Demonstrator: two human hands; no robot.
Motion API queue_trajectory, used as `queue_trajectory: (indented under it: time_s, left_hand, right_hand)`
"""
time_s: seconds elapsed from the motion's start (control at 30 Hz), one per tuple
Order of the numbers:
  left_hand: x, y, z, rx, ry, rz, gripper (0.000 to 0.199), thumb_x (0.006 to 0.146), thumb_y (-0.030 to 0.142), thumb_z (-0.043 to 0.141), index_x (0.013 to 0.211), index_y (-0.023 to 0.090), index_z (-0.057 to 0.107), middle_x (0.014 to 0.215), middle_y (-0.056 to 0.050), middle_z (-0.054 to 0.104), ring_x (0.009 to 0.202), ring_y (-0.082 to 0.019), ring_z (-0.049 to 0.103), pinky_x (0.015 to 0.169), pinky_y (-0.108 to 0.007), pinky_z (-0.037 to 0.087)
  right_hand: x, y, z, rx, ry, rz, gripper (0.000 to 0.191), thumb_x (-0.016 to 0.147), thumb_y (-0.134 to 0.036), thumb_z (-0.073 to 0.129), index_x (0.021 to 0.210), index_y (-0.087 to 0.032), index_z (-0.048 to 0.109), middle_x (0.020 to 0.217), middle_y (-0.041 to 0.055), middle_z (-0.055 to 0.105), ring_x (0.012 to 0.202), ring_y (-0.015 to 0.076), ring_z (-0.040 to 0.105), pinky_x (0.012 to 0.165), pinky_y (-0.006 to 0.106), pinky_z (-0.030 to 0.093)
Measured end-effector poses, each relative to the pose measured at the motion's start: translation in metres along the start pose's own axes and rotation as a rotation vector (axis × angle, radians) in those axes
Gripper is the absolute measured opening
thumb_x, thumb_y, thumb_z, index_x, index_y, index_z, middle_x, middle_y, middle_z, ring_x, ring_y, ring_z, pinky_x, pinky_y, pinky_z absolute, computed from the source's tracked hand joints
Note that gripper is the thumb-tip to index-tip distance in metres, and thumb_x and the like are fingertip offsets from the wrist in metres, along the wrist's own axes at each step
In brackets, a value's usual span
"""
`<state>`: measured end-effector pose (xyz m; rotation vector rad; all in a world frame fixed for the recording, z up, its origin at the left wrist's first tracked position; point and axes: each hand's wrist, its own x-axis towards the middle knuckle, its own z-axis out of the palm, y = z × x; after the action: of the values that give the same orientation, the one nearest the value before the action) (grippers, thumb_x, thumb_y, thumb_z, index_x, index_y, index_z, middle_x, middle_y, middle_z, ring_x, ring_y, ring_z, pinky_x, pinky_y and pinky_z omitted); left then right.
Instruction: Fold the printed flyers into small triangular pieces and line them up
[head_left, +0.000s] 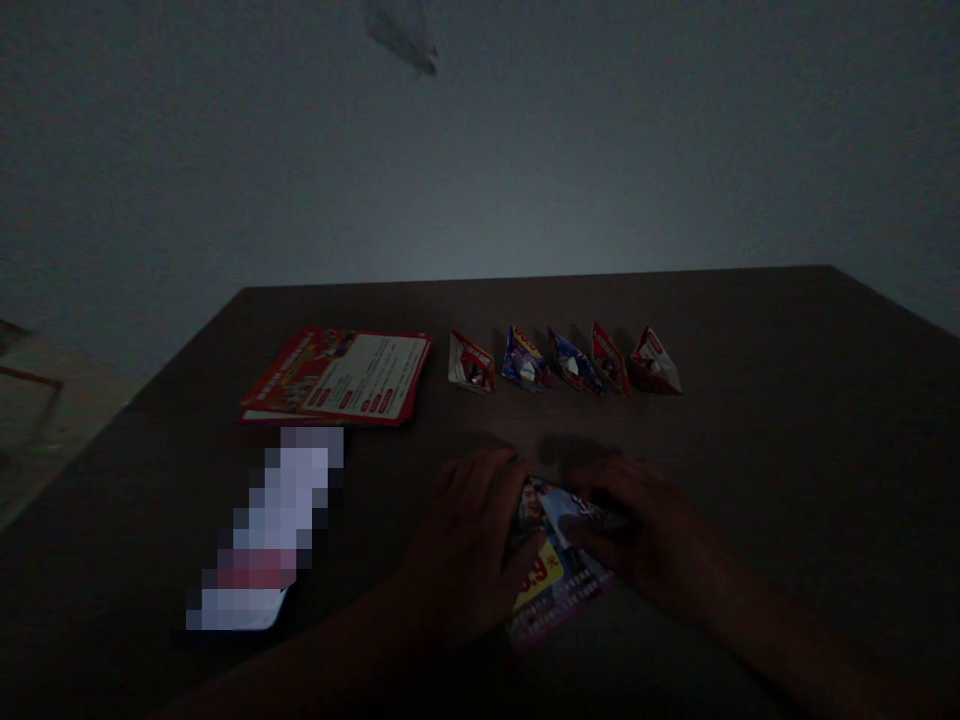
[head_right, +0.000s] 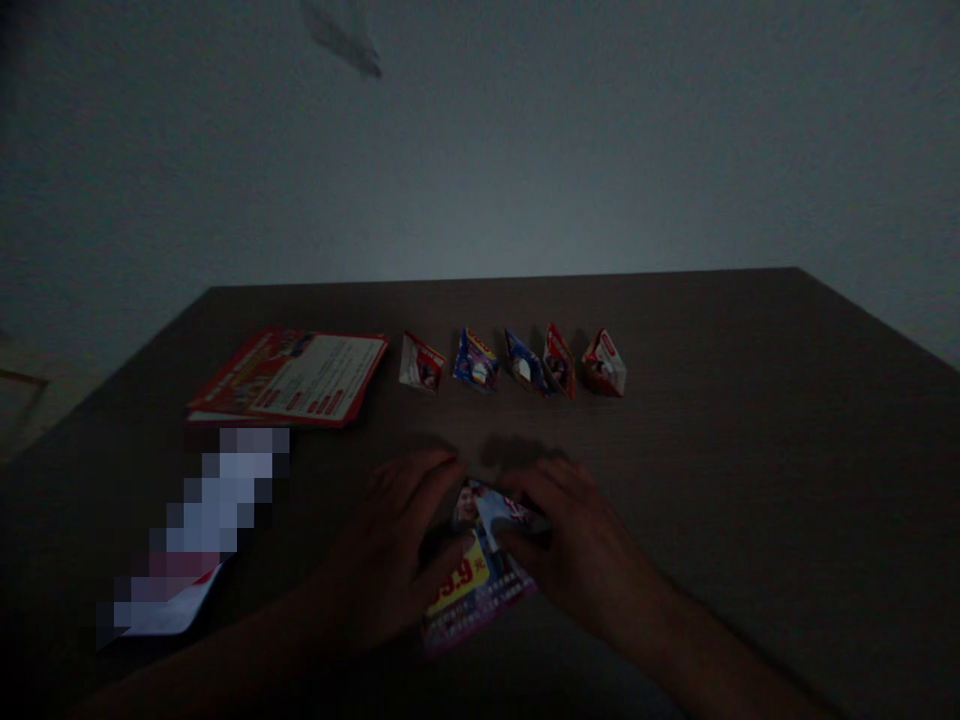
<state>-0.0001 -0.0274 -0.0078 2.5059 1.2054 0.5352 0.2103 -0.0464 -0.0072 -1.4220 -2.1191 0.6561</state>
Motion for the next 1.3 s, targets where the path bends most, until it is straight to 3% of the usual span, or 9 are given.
queue_trajectory:
  time_s: [0.13,0.27,0.43,0.63,0.97,1.07,1.3]
  left_hand:
    - [0.003,-0.005,0.005,-0.126,0.076,-0.128,0.033,0.082,0.027,0.060,0.112,0.014,0.058,0.113,-0.011,0.058,0.107,-0.025,0.051,0.092,-0.043,0.040]
    - [0.005,-0.004,0.002,-0.335,0.092,-0.217,0.012,0.082,0.024,0.059,0.089,0.017,0.066,0.092,-0.005,0.065,0.089,-0.020,0.059,0.080,-0.034,0.045]
    - [0.005,0.004,-0.002,-0.593,0.014,-0.330,0.015,0.085,0.023,0.056,0.078,0.018,0.068,0.066,0.001,0.065,0.061,-0.012,0.058,0.056,-0.020,0.042]
    - [0.003,0.008,-0.001,-0.642,0.078,-0.190,0.013,0.082,0.016,0.058,0.075,0.015,0.069,0.063,0.001,0.065,0.055,-0.008,0.055,0.051,-0.016,0.038]
    - [0.004,0.007,0.000,-0.539,0.022,-0.052,0.014,0.083,0.013,0.056,0.075,0.013,0.067,0.066,-0.001,0.065,0.059,-0.008,0.058,0.056,-0.017,0.040]
    - [0.003,0.007,0.001,-0.517,0.048,0.009,0.014,0.082,0.011,0.055,0.076,0.013,0.067,0.066,-0.001,0.064,0.058,-0.008,0.057,0.057,-0.017,0.040]
    - [0.002,0.010,-0.002,-0.505,0.148,-0.001,0.014,0.081,0.010,0.054,0.076,0.012,0.067,0.062,-0.001,0.064,0.054,-0.008,0.055,0.053,-0.016,0.040]
  right_hand:
    - [-0.002,-0.001,0.001,0.189,0.012,-0.010,0.025,0.083,-0.010,0.059,0.102,-0.025,0.057,0.084,-0.0002,0.061,0.076,0.0150,0.060,0.066,0.027,0.048]
    - [-0.004,0.000,0.003,0.259,0.113,-0.042,0.025,0.082,-0.013,0.062,0.103,-0.026,0.058,0.078,-0.0021,0.061,0.072,0.0135,0.062,0.062,0.024,0.048]
    - [-0.001,-0.003,0.001,0.290,0.113,-0.020,0.019,0.081,-0.016,0.063,0.099,-0.023,0.063,0.084,0.0007,0.067,0.075,0.0138,0.065,0.065,0.022,0.051]
    - [0.001,-0.011,-0.005,0.364,-0.139,0.096,0.010,0.084,-0.023,0.062,0.084,-0.022,0.072,0.071,-0.0014,0.073,0.059,0.0118,0.066,0.052,0.018,0.047]
    - [0.001,-0.017,-0.005,0.340,-0.190,0.070,0.025,0.090,-0.025,0.049,0.078,-0.018,0.069,0.063,0.0008,0.067,0.056,0.0120,0.060,0.050,0.020,0.042]
    - [0.002,-0.018,-0.006,0.355,-0.202,0.100,0.025,0.091,-0.026,0.049,0.078,-0.018,0.069,0.067,0.0011,0.068,0.056,0.0115,0.059,0.049,0.020,0.041]
    - [0.002,-0.019,-0.015,0.350,-0.195,0.139,0.024,0.089,-0.026,0.051,0.076,-0.019,0.069,0.064,0.0001,0.068,0.056,0.0118,0.060,0.049,0.020,0.042]
